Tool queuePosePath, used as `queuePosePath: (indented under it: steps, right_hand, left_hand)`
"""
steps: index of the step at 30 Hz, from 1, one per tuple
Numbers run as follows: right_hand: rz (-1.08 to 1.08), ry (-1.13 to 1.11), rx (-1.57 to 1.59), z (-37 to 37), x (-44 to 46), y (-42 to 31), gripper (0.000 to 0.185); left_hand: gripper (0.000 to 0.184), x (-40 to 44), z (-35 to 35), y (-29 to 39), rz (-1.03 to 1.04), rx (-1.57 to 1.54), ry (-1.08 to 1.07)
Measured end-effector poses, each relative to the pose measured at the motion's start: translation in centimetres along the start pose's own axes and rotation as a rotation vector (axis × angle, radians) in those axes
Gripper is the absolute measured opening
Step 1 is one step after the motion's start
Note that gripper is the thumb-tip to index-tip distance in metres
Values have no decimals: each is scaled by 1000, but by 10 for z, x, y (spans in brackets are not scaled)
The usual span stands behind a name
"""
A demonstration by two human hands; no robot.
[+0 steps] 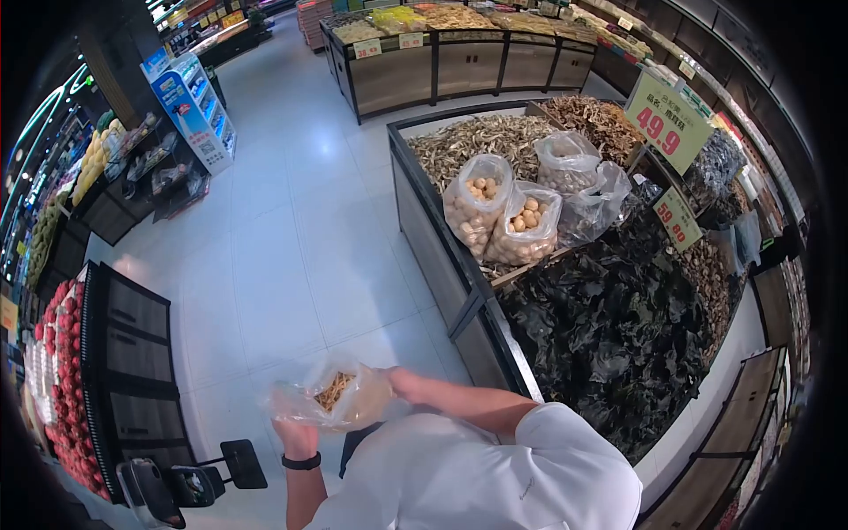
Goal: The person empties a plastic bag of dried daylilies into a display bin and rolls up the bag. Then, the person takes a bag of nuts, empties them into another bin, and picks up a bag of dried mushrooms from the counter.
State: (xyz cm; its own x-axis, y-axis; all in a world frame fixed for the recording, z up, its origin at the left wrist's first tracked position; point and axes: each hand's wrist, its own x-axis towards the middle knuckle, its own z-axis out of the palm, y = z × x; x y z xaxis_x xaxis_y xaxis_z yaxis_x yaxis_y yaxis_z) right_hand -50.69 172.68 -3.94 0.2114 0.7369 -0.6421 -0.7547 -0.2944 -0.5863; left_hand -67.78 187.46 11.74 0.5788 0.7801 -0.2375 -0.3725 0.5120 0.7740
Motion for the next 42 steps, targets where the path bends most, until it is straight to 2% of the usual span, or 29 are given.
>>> queuePosePath:
  steps: [4, 5, 6, 10, 12, 16, 18, 20, 22, 23, 25, 27, 31, 38, 42]
  right_hand:
    - [10, 13, 114, -13, 11, -21, 33]
    - [78, 48, 84, -17, 14, -28, 29]
    - [148, 82, 55, -20, 18, -35, 33]
    - [109, 146, 101, -31, 55, -61, 32]
    - [6, 114, 327, -31, 80, -84, 30]
    - [-41, 95, 342, -24, 139, -135, 31]
    - [-51, 245, 277, -8, 161, -166, 33]
    - [-57, 196, 289, 0, 189, -187, 29]
    - [-77, 146, 297, 20, 217, -225, 34]
    - [-61, 202, 262, 29, 226, -238, 34]
    - [-36, 258, 243, 39, 244, -249, 34]
    - [-24, 142, 384, 33, 272, -266, 33]
    - [-53, 114, 449, 30, 315, -298, 32]
    - [15, 171, 298, 13, 410, -378, 31]
    - [53, 208, 213, 1, 445, -451, 33]
  left_hand:
    - [21, 53, 20, -7, -37, 47, -64]
    - [20, 68, 24, -11, -43, 59, -76]
    - [20, 84, 27, -16, -58, 61, -87]
    - [19, 151, 41, -22, -129, 110, -102]
    - [19, 190, 51, -21, -155, 115, -134]
    - [20, 270, 73, -2, -204, 93, -186]
    - [20, 307, 80, 11, -221, 101, -217]
    - [21, 348, 83, 28, -223, 112, -286]
    - [22, 386, 88, 45, -205, 136, -300]
    - [23, 401, 90, 50, -209, 159, -316]
    - [24, 426, 93, 62, -224, 168, -283]
    - [25, 454, 104, 72, -224, 174, -275]
    - [26, 504, 108, 73, -249, 138, -230]
    - [27, 605, 135, 63, -213, 115, -170]
    - [27, 665, 181, 65, -173, 199, -113]
